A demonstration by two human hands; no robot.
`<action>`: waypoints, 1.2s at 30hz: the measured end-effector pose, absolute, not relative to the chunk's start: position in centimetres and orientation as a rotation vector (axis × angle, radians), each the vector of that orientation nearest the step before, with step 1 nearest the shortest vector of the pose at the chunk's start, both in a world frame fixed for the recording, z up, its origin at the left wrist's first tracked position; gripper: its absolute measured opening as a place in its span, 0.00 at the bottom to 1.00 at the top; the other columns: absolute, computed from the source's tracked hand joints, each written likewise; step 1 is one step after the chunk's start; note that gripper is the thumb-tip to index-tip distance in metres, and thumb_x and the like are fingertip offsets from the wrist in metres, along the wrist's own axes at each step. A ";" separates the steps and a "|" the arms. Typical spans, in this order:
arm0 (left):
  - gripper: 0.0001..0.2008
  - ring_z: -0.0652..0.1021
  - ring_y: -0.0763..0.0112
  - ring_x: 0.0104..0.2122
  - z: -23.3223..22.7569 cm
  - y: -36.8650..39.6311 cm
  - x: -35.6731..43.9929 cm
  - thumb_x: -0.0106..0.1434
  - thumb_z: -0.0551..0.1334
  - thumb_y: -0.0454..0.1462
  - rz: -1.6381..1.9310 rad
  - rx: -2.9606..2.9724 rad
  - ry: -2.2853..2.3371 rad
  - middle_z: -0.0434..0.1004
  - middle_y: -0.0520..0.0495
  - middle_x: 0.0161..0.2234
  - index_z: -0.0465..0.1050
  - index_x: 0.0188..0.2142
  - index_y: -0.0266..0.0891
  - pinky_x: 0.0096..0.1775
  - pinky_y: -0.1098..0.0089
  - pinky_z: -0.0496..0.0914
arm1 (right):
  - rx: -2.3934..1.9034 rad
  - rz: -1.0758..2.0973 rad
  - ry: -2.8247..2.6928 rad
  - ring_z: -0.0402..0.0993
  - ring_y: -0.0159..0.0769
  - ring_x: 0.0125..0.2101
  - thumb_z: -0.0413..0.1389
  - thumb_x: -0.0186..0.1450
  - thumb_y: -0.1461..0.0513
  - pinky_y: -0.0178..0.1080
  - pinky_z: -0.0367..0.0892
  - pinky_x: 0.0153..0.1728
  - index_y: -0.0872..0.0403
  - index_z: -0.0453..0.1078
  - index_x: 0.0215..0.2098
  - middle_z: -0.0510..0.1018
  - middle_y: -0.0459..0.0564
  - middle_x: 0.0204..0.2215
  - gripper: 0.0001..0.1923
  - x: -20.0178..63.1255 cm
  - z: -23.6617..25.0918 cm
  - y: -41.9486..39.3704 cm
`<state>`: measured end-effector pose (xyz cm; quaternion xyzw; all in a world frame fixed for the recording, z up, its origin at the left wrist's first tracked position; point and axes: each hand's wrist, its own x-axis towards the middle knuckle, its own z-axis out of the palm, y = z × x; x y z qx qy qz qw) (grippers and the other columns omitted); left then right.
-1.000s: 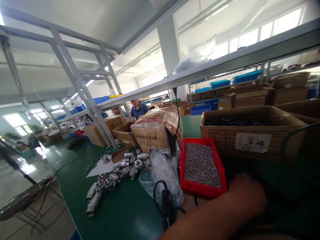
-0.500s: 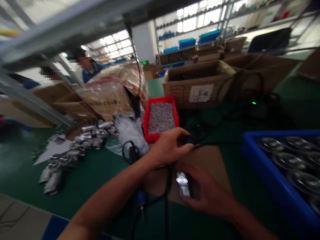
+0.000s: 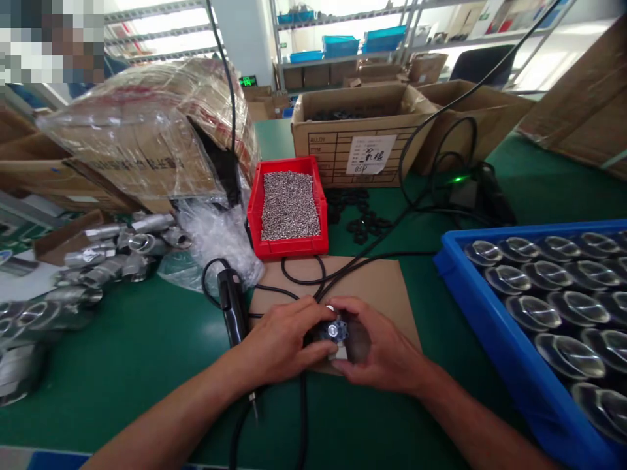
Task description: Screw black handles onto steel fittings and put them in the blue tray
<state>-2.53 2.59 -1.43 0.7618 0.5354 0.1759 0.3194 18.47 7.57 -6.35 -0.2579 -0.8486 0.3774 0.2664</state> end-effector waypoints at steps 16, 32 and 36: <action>0.14 0.75 0.69 0.38 -2.8 2.3 -2.8 0.64 0.64 0.41 0.527 2.016 1.424 0.74 0.51 0.41 0.70 0.48 0.43 0.42 0.70 0.67 | -0.700 1.147 -2.310 0.68 0.48 0.57 0.64 0.53 0.65 0.49 0.66 0.59 0.52 0.50 0.65 0.68 0.58 0.58 0.45 18.5 -6.4 7.8; 0.16 0.78 0.65 0.36 -2.9 2.3 -2.8 0.59 0.67 0.42 0.594 1.935 1.441 0.77 0.50 0.39 0.73 0.46 0.43 0.37 0.70 0.69 | -1.004 0.493 -2.234 0.77 0.38 0.35 0.54 0.65 0.64 0.42 0.74 0.37 0.52 0.70 0.46 0.78 0.53 0.41 0.11 10.4 1.5 12.1; 0.18 0.79 0.63 0.38 -3.3 2.7 -3.5 0.61 0.64 0.51 0.550 2.076 1.378 0.78 0.48 0.41 0.73 0.48 0.48 0.37 0.68 0.73 | -1.149 0.144 -2.568 0.79 0.46 0.38 0.54 0.66 0.62 0.43 0.71 0.39 0.57 0.68 0.46 0.80 0.58 0.38 0.11 4.0 2.1 16.9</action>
